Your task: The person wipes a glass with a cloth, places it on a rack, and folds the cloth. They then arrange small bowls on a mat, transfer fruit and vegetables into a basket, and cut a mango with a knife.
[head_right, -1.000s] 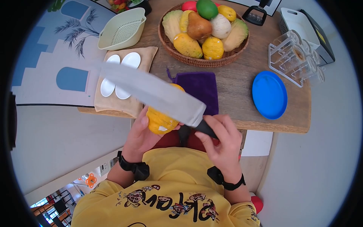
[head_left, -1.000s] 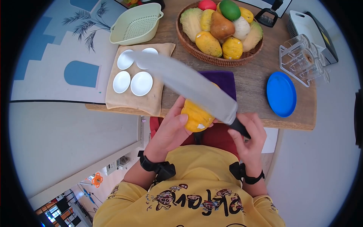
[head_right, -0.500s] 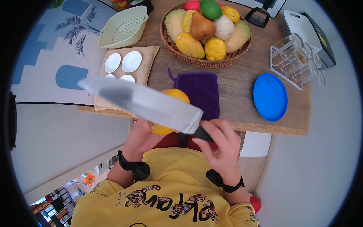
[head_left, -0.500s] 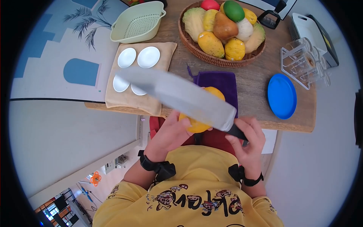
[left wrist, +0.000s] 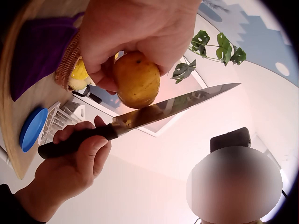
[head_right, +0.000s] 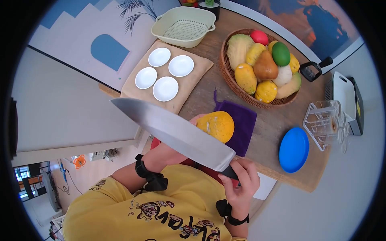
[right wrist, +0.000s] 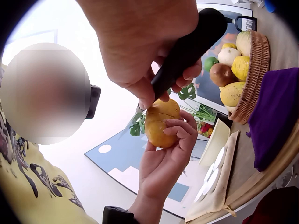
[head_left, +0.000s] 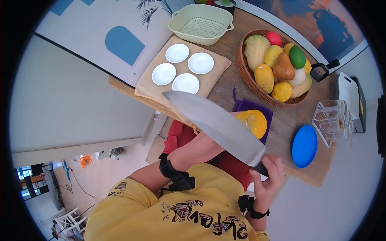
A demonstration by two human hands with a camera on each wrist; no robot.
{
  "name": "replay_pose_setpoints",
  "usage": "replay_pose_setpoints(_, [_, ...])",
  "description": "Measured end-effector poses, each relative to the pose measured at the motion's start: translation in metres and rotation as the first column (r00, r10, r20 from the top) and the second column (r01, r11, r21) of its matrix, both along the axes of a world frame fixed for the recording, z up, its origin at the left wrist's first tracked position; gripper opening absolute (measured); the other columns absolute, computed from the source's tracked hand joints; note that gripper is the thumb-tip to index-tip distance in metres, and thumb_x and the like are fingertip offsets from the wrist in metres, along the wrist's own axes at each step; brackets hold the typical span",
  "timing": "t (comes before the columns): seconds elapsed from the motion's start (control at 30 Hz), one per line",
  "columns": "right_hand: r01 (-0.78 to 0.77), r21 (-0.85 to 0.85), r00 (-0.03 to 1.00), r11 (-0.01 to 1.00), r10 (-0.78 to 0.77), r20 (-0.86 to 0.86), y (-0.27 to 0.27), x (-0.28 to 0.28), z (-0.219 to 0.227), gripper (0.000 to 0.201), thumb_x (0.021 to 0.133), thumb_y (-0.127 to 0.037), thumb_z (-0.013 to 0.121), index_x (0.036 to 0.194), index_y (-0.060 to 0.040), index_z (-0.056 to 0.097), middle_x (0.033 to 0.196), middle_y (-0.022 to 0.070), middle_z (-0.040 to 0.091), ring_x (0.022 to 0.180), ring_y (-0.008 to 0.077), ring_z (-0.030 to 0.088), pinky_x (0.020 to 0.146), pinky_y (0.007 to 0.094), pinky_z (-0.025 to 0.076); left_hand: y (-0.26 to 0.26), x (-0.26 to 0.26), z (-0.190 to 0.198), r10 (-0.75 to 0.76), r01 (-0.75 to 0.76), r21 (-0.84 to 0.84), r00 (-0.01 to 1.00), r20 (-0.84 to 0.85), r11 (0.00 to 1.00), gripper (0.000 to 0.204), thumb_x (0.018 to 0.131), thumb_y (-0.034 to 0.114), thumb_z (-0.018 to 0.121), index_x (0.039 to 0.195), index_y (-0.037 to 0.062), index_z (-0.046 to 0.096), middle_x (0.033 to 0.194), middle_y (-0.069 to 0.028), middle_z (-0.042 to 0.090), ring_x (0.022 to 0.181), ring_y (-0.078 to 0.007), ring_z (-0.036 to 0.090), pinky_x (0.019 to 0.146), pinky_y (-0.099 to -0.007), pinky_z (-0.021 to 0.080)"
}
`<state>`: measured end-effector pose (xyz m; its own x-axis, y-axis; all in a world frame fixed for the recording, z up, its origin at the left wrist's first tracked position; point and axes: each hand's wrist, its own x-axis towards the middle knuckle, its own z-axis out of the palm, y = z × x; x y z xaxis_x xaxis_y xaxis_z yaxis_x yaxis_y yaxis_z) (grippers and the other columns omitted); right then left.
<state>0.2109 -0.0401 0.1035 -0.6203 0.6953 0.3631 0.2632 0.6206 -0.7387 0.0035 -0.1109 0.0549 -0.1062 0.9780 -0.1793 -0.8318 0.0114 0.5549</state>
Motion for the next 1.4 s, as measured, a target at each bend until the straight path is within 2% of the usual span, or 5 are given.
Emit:
replay_pose_setpoints(0.57, [0.094, -0.020, 0.995, 0.995, -0.093, 0.030, 0.005, -0.023, 0.000, 0.036, 0.072, -0.012, 0.084, 0.101, 0.0025, 0.067, 0.093, 0.0138, 0.062, 0.081, 0.0283, 0.062, 0.070, 0.0338, 0.050, 0.000, -0.033, -0.003, -0.278, 0.188, 0.480, 0.953, 0.124, 0.857, 0.056, 0.108, 0.033, 0.037, 0.155, 0.0058, 0.024, 0.149, -0.0101, 0.043, 0.138, -0.0215, 0.044, 0.115, -0.0401, 0.036])
replay_pose_setpoints(0.8, [-0.034, 0.026, 0.999, 0.999, 0.033, 0.026, 0.003, -0.031, 0.010, 0.037, 0.072, -0.013, 0.084, 0.102, 0.0023, 0.067, 0.093, 0.0139, 0.062, 0.080, 0.0276, 0.062, 0.069, 0.0333, 0.050, -0.010, -0.025, 0.001, -0.025, 0.007, 0.099, 0.983, 0.182, 0.995, 0.050, 0.108, 0.031, 0.041, 0.149, 0.0034, 0.034, 0.139, -0.0086, 0.053, 0.131, -0.0192, 0.051, 0.111, -0.0388, 0.040])
replay_pose_setpoints(0.93, [-0.037, 0.032, 0.998, 0.999, 0.036, 0.050, 0.003, -0.035, 0.007, 0.037, 0.072, -0.014, 0.084, 0.102, 0.0010, 0.068, 0.093, 0.0128, 0.062, 0.079, 0.0260, 0.062, 0.067, 0.0325, 0.050, -0.004, -0.031, -0.021, -0.149, -0.011, 0.551, 0.958, 0.245, 0.834, 0.051, 0.109, 0.033, 0.039, 0.151, 0.0049, 0.032, 0.147, -0.0073, 0.047, 0.138, -0.0188, 0.044, 0.114, -0.0376, 0.038])
replay_pose_setpoints(1.0, [0.075, 0.054, 0.996, 0.996, -0.078, 0.044, 0.006, -0.036, 0.006, 0.036, 0.074, -0.014, 0.084, 0.102, 0.0009, 0.068, 0.092, 0.0123, 0.062, 0.079, 0.0258, 0.062, 0.067, 0.0326, 0.050, -0.009, -0.031, 0.005, -0.045, 0.020, 0.148, 0.985, 0.166, 0.989, 0.053, 0.109, 0.033, 0.040, 0.153, 0.0069, 0.028, 0.150, -0.0071, 0.043, 0.138, -0.0187, 0.044, 0.114, -0.0379, 0.038])
replay_pose_setpoints(1.4, [0.037, 0.092, 0.996, 0.995, -0.044, 0.075, 0.007, -0.034, 0.007, 0.037, 0.071, -0.013, 0.085, 0.101, 0.0010, 0.068, 0.094, 0.0133, 0.062, 0.079, 0.0281, 0.062, 0.068, 0.0352, 0.050, -0.001, -0.030, 0.027, 0.047, -0.055, 0.112, 0.997, 0.068, 0.992, 0.070, 0.104, 0.041, 0.049, 0.157, 0.0087, 0.017, 0.147, -0.0131, 0.044, 0.129, -0.0239, 0.054, 0.107, -0.0420, 0.046])
